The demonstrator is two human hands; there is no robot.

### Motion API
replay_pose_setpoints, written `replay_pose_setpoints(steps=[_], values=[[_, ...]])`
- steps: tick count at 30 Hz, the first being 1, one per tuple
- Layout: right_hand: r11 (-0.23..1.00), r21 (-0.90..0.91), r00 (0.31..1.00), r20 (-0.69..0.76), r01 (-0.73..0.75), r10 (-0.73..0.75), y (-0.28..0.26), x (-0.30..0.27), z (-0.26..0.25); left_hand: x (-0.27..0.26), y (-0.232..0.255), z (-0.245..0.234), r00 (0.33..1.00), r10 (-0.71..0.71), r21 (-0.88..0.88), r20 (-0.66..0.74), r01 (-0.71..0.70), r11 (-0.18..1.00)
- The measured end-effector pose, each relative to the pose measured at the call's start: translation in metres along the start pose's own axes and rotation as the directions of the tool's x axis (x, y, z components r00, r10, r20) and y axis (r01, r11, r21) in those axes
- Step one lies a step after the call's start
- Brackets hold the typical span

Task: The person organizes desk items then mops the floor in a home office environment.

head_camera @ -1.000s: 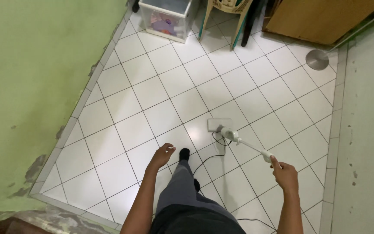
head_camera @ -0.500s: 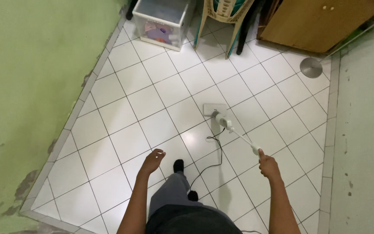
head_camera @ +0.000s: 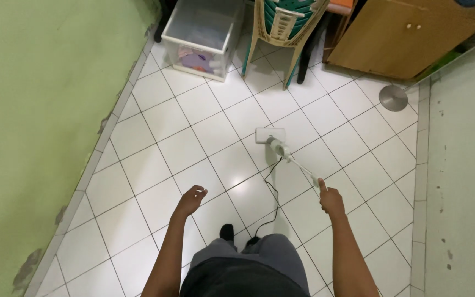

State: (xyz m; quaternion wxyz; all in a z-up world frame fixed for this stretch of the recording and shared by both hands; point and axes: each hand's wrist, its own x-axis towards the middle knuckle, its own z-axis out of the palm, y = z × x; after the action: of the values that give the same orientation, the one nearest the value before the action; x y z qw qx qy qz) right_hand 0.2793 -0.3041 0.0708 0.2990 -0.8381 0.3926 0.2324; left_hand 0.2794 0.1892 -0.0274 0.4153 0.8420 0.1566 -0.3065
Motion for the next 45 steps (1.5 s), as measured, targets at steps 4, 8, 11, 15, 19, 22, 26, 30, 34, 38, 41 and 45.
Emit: replay_pose_setpoints(steps=[4, 8, 11, 15, 19, 22, 26, 30, 34, 38, 41, 45], values=[[0.999, -0.019, 1.000, 0.008, 0.027, -0.027, -0.020, 0.045, -0.004, 0.031, 0.037, 0.005, 0.999, 0.032, 0.033, -0.009, -0.032, 0.999], [0.995, -0.055, 0.996, 0.019, 0.083, -0.083, -0.039, 0.107, -0.016, 0.069, 0.078, 0.015, 1.000, 0.001, 0.021, 0.021, -0.001, 1.000], [0.983, -0.127, 0.991, 0.006, 0.130, -0.130, -0.049, 0.165, -0.022, 0.099, 0.105, 0.022, 1.000, -0.017, 0.017, 0.019, 0.017, 1.000], [0.970, -0.164, 0.983, 0.001, 0.180, -0.183, -0.089, 0.235, -0.038, 0.155, 0.143, 0.029, 1.000, -0.020, 0.011, -0.021, 0.020, 1.000], [0.962, -0.183, 0.979, 0.006, 0.200, -0.203, -0.127, 0.283, -0.049, 0.185, 0.187, 0.033, 0.998, -0.067, 0.049, -0.014, 0.067, 0.997], [0.956, -0.174, 0.972, 0.026, 0.235, -0.234, -0.160, 0.313, -0.051, 0.205, 0.223, 0.035, 0.995, -0.091, 0.008, -0.046, 0.091, 0.996], [0.952, -0.166, 0.967, 0.037, 0.256, -0.253, -0.180, 0.358, -0.037, 0.219, 0.258, 0.041, 0.993, -0.064, -0.053, -0.095, 0.059, 0.997], [0.930, -0.182, 0.947, 0.029, 0.320, -0.320, -0.197, 0.400, -0.034, 0.235, 0.282, 0.042, 0.994, -0.076, -0.050, -0.081, 0.073, 0.996], [0.953, -0.185, 0.970, 0.080, 0.241, -0.229, -0.232, 0.395, -0.080, 0.262, 0.288, 0.036, 0.996, -0.044, -0.047, -0.083, 0.041, 0.998], [0.942, -0.216, 0.966, 0.036, 0.258, -0.257, -0.250, 0.404, -0.114, 0.291, 0.306, 0.018, 0.997, -0.056, -0.027, -0.062, 0.054, 0.998], [0.929, -0.270, 0.964, -0.001, 0.255, -0.265, -0.269, 0.406, -0.138, 0.316, 0.329, 0.004, 0.997, -0.054, -0.053, -0.052, 0.051, 0.997], [0.949, -0.205, 0.970, 0.020, 0.240, -0.241, -0.304, 0.385, -0.144, 0.358, 0.351, -0.013, 0.998, -0.034, -0.045, -0.059, 0.031, 0.998]])
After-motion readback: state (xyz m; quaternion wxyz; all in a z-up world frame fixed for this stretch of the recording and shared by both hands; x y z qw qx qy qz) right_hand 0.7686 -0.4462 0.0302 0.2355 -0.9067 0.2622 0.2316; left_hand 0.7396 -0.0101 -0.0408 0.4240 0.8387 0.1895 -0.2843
